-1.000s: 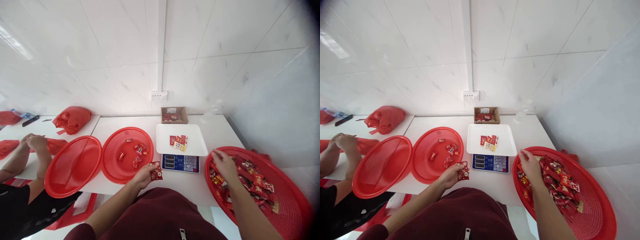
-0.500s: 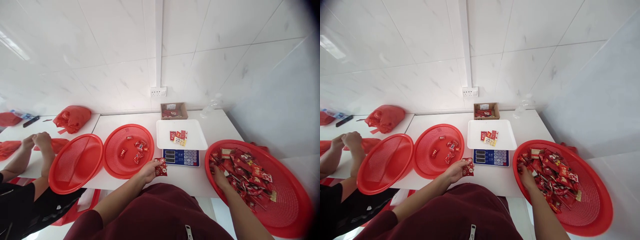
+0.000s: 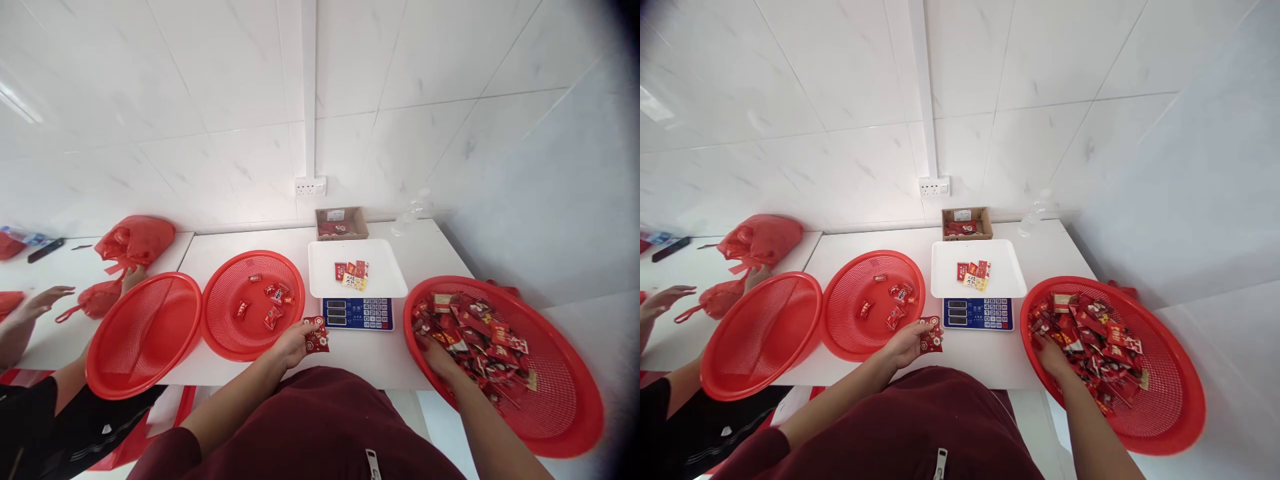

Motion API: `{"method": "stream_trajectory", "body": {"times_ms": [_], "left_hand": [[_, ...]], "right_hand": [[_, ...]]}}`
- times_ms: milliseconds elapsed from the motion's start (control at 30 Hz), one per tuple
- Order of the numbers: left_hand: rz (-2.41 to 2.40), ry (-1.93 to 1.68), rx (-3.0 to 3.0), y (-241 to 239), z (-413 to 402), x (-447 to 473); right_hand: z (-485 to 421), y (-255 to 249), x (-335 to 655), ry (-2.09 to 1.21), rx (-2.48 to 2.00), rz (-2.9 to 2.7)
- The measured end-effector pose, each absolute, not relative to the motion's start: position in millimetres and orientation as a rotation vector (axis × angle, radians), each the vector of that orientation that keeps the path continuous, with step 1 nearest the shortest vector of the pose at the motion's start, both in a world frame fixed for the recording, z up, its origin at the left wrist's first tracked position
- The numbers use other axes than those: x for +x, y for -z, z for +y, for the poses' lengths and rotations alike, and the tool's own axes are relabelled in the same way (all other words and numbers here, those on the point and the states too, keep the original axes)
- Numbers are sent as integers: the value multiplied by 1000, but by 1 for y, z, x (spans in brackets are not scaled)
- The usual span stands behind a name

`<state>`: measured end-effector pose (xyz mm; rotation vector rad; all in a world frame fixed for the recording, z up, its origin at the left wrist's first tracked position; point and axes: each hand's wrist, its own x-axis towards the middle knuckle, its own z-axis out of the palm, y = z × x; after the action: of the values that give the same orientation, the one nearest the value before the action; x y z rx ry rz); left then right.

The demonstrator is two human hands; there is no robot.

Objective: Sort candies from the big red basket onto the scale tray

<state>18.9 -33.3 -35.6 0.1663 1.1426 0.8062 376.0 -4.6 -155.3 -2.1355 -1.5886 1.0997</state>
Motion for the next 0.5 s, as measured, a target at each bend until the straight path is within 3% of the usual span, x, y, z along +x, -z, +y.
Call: {"method": "stream_trajectory", "body": {"times_ms": [200,300,500], "left_hand": [[1153,-770,181,31,-32,22],[1160,-758,191,28,-31,23],[1161,-764,187,27,-32,22]], "right_hand": [[-17,127,365,-1619,-1921,-918],[-17,119,361,-1631,-1927,-723],[-20,117,369,-1470,-1907,-853]]}}
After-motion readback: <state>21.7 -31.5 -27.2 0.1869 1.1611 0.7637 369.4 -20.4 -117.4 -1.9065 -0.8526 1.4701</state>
